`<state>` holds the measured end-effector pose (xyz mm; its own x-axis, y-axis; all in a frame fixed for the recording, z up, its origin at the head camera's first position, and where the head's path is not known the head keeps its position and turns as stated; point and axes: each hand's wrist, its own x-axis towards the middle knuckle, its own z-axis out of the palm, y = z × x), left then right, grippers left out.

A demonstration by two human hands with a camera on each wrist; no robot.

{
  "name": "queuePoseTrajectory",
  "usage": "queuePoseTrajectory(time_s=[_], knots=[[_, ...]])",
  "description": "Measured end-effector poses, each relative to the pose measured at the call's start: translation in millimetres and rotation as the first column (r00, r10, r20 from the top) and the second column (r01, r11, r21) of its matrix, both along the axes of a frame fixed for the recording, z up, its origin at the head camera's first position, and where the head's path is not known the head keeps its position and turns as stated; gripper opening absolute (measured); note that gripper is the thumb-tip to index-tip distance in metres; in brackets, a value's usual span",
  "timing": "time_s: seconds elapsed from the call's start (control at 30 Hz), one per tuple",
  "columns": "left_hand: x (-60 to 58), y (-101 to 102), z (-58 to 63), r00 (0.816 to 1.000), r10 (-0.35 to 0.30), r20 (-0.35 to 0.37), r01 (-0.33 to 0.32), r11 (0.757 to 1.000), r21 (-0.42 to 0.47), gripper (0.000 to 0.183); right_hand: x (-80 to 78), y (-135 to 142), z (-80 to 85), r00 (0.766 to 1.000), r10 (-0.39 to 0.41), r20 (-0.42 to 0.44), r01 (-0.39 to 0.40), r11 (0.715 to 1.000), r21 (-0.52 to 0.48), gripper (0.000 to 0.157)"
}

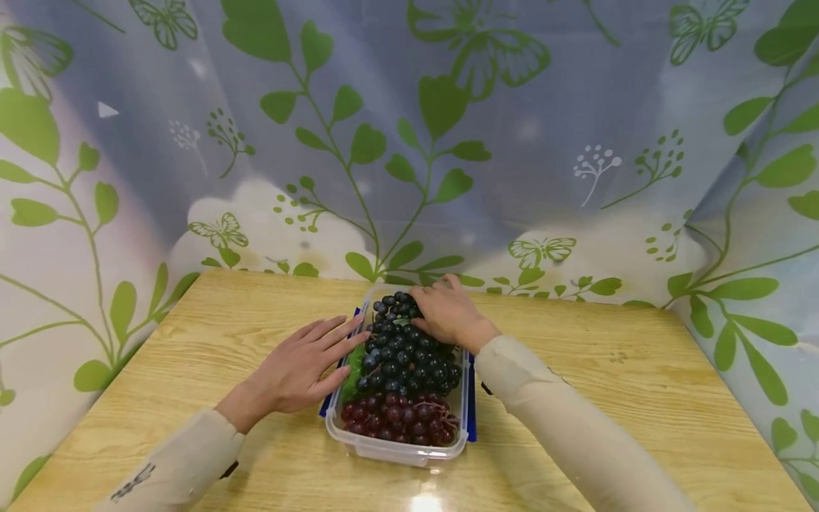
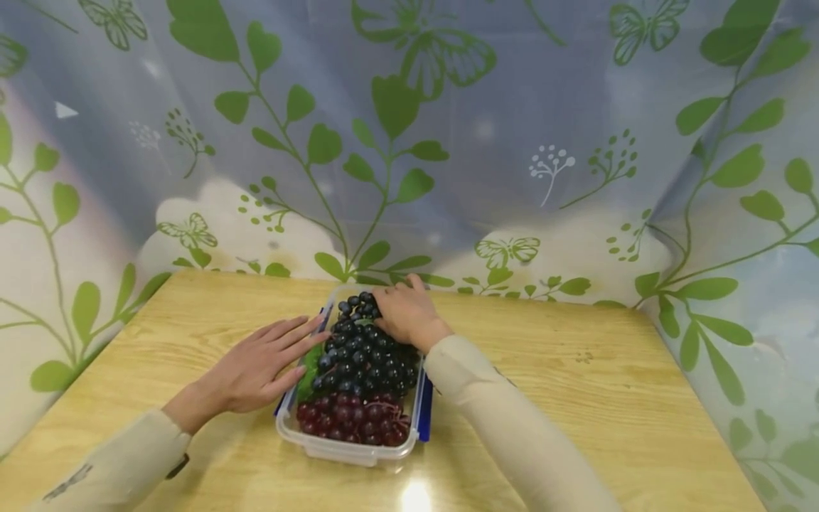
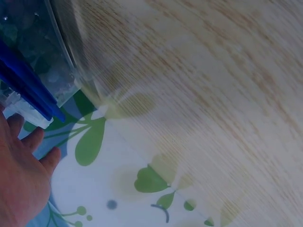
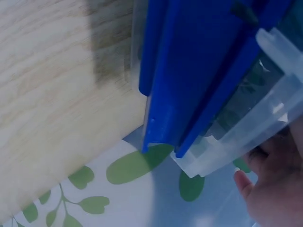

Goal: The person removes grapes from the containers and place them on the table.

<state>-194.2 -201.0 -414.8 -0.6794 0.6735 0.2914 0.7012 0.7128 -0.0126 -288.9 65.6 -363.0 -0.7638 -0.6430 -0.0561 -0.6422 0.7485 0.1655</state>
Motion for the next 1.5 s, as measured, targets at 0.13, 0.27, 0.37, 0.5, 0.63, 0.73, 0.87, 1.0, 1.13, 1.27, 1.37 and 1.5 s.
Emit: queuePoseTrajectory(time_s=[0.13, 0.27, 0.37, 0.5, 0.63, 0.73, 0.87, 1.0, 1.13, 1.27, 1.37, 1.5], knots=[[-1.1, 2.2, -2.1, 1.000, -0.005, 0.001, 0.005, 1.000, 0.003, 0.053, 0.2, 3.1, -2.2, 1.000, -0.015, -0.024, 0.015, 1.000, -0.020, 0.053], [-1.9, 3.3, -4.3, 1.000, -0.016, -0.008, 0.016, 1.000, 0.023, 0.053, 1.4, 5.7, -4.3, 0.998, -0.027, -0.053, 0.023, 0.998, -0.064, 0.053], [-1.8, 3.6, -5.5, 1.000, -0.015, -0.010, 0.016, 0.999, 0.031, 0.053, 1.7, 8.2, -5.4, 0.998, -0.032, -0.058, 0.023, 0.990, -0.139, 0.051], [-0.4, 4.1, -5.4, 1.000, -0.006, 0.001, 0.005, 0.999, 0.032, 0.054, 2.6, 12.3, -4.6, 0.998, -0.041, -0.051, 0.026, 0.963, -0.269, 0.047], [0.6, 4.2, -5.5, 1.000, 0.000, 0.012, 0.000, 1.000, 0.026, 0.054, 5.0, 16.0, 2.5, 0.996, -0.044, -0.076, 0.015, 0.939, -0.343, 0.046], [0.5, 4.4, -5.6, 1.000, 0.000, 0.016, 0.000, 1.000, 0.026, 0.053, 7.7, 19.2, 11.9, 0.996, -0.049, -0.079, 0.014, 0.918, -0.397, 0.046], [-0.3, 3.7, -6.1, 1.000, 0.005, 0.012, -0.005, 1.000, 0.030, 0.053, 11.2, 24.5, 25.5, 0.996, -0.061, -0.059, 0.026, 0.883, -0.468, 0.046], [-1.0, 2.0, -6.8, 1.000, 0.004, 0.001, -0.004, 0.999, 0.038, 0.053, 14.5, 30.9, 37.8, 0.996, -0.087, -0.030, 0.059, 0.858, -0.511, 0.047], [-0.8, 1.4, -6.7, 1.000, -0.004, -0.006, 0.004, 0.999, 0.049, 0.053, 17.8, 40.7, 47.3, 0.993, -0.113, -0.026, 0.082, 0.844, -0.530, 0.048], [-0.8, 1.0, -7.7, 1.000, -0.002, -0.005, 0.002, 0.999, 0.048, 0.053, 20.7, 53.8, 53.4, 0.991, -0.118, -0.056, 0.071, 0.849, -0.523, 0.048], [-1.0, 1.2, -8.0, 1.000, -0.003, 0.000, 0.003, 0.999, 0.049, 0.053, 21.9, 65.7, 55.9, 0.989, -0.132, -0.063, 0.081, 0.856, -0.510, 0.049], [-0.9, 1.5, -7.4, 1.000, -0.002, 0.010, 0.001, 0.999, 0.050, 0.053, 22.5, 82.7, 55.3, 0.984, -0.170, -0.060, 0.119, 0.864, -0.489, 0.050]])
